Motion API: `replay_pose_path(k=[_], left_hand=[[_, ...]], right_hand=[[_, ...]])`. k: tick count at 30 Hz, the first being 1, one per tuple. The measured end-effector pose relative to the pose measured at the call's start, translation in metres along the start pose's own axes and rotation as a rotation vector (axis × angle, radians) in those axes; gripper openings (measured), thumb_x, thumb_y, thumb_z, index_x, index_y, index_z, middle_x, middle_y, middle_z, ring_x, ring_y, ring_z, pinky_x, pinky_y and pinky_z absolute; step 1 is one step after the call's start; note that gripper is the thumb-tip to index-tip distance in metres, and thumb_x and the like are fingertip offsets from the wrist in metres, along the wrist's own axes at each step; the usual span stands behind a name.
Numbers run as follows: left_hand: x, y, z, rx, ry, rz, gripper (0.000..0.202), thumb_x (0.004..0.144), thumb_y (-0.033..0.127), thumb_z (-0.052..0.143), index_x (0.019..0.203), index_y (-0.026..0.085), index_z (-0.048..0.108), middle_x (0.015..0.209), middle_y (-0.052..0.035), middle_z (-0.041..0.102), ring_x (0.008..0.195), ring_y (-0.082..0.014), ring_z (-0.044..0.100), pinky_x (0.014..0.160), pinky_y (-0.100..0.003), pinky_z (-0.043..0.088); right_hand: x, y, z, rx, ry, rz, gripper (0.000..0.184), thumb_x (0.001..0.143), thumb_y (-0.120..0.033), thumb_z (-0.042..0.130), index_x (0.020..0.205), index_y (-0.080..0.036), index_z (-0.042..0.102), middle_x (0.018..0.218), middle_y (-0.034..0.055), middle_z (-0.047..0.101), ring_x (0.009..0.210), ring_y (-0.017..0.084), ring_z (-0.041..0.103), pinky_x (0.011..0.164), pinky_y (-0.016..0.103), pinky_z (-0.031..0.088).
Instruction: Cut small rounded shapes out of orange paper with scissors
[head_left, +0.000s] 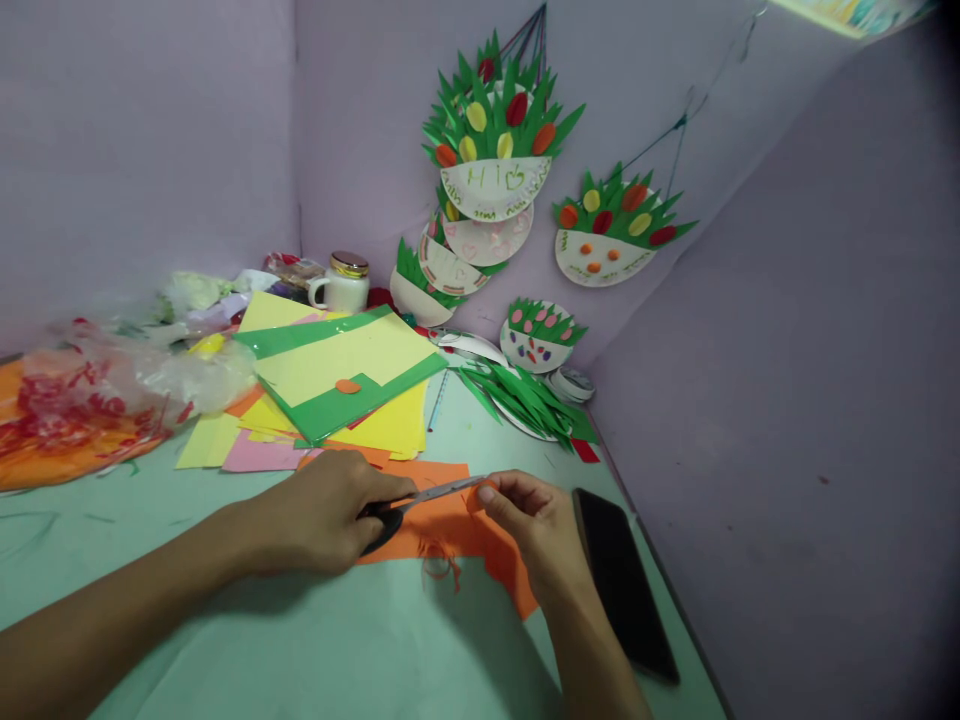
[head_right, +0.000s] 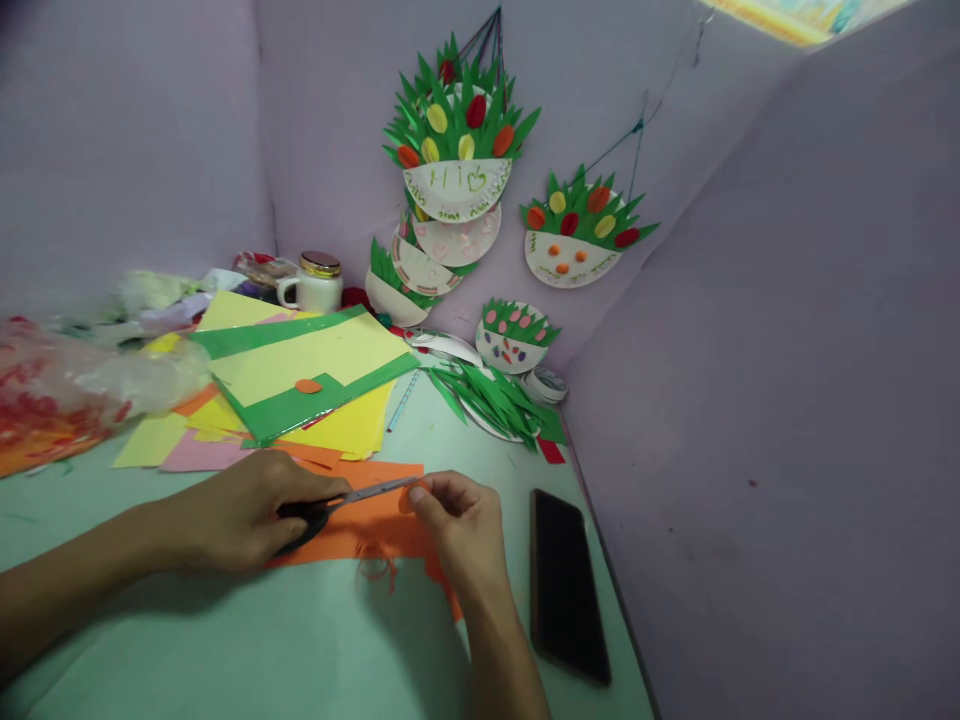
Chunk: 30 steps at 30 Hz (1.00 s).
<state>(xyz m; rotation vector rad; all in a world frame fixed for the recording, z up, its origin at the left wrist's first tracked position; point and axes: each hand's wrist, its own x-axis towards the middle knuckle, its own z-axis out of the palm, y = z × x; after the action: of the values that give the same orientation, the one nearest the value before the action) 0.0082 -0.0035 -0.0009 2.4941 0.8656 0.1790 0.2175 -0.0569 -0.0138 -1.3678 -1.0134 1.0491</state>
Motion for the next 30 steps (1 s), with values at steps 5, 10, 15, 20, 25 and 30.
replay_pose_path(k=[5, 10, 15, 20, 25, 30], left_hand=[[-0.002, 0.000, 0.000, -0.010, 0.013, 0.016, 0.010, 0.064, 0.011, 0.039, 0.062, 0.020, 0.035, 0.053, 0.0038, 0.047, 0.049, -0.0106, 0.042, 0.051, -0.022, 0.027], [-0.003, 0.001, -0.003, -0.026, 0.010, 0.019, 0.010, 0.064, 0.010, 0.040, 0.061, 0.019, 0.036, 0.050, 0.0043, 0.043, 0.047, -0.0098, 0.038, 0.050, -0.022, 0.025], [-0.002, 0.002, -0.006, -0.034, 0.006, 0.018, 0.010, 0.062, 0.009, 0.040, 0.060, 0.019, 0.041, 0.048, 0.0046, 0.039, 0.046, -0.0094, 0.036, 0.049, -0.022, 0.025], [0.002, -0.001, 0.001, -0.325, 0.107, -0.060, 0.020, 0.067, 0.013, 0.040, 0.078, 0.018, 0.056, 0.056, 0.0040, 0.046, 0.051, -0.0092, 0.041, 0.049, -0.021, 0.031], [0.009, 0.000, 0.012, -0.785, 0.218, -0.298, 0.029, 0.074, 0.026, 0.049, 0.100, 0.015, 0.053, 0.064, 0.0027, 0.050, 0.053, -0.0087, 0.044, 0.050, -0.021, 0.040], [0.008, 0.007, 0.015, -0.675, 0.190, -0.250, 0.030, 0.073, 0.035, 0.053, 0.097, 0.017, 0.053, 0.064, 0.0034, 0.051, 0.057, -0.0099, 0.047, 0.054, -0.021, 0.040]], right_hand=[[0.000, 0.002, 0.000, 0.002, -0.010, -0.016, 0.010, 0.059, -0.027, 0.072, 0.057, -0.018, 0.068, 0.055, 0.0000, 0.065, 0.054, 0.012, 0.054, 0.056, 0.025, 0.040], [-0.001, -0.002, 0.000, 0.004, -0.017, 0.021, 0.013, 0.055, -0.028, 0.073, 0.056, -0.017, 0.067, 0.052, -0.0009, 0.063, 0.052, 0.011, 0.052, 0.054, 0.024, 0.038], [0.000, -0.003, -0.002, -0.050, -0.031, 0.027, 0.016, 0.055, -0.030, 0.073, 0.056, -0.016, 0.066, 0.049, -0.0017, 0.059, 0.048, 0.010, 0.047, 0.050, 0.023, 0.034], [0.001, 0.002, -0.002, -0.010, -0.039, 0.041, 0.017, 0.055, -0.031, 0.074, 0.057, -0.016, 0.066, 0.052, -0.0001, 0.061, 0.050, 0.011, 0.050, 0.051, 0.024, 0.036], [0.000, 0.005, 0.003, 0.088, 0.002, 0.064, 0.015, 0.053, -0.026, 0.075, 0.059, -0.016, 0.065, 0.055, 0.0001, 0.062, 0.052, 0.011, 0.051, 0.051, 0.023, 0.037], [-0.003, 0.003, 0.006, 0.182, 0.040, 0.087, 0.016, 0.052, -0.026, 0.076, 0.061, -0.017, 0.067, 0.059, -0.0005, 0.061, 0.055, 0.012, 0.051, 0.055, 0.023, 0.040]])
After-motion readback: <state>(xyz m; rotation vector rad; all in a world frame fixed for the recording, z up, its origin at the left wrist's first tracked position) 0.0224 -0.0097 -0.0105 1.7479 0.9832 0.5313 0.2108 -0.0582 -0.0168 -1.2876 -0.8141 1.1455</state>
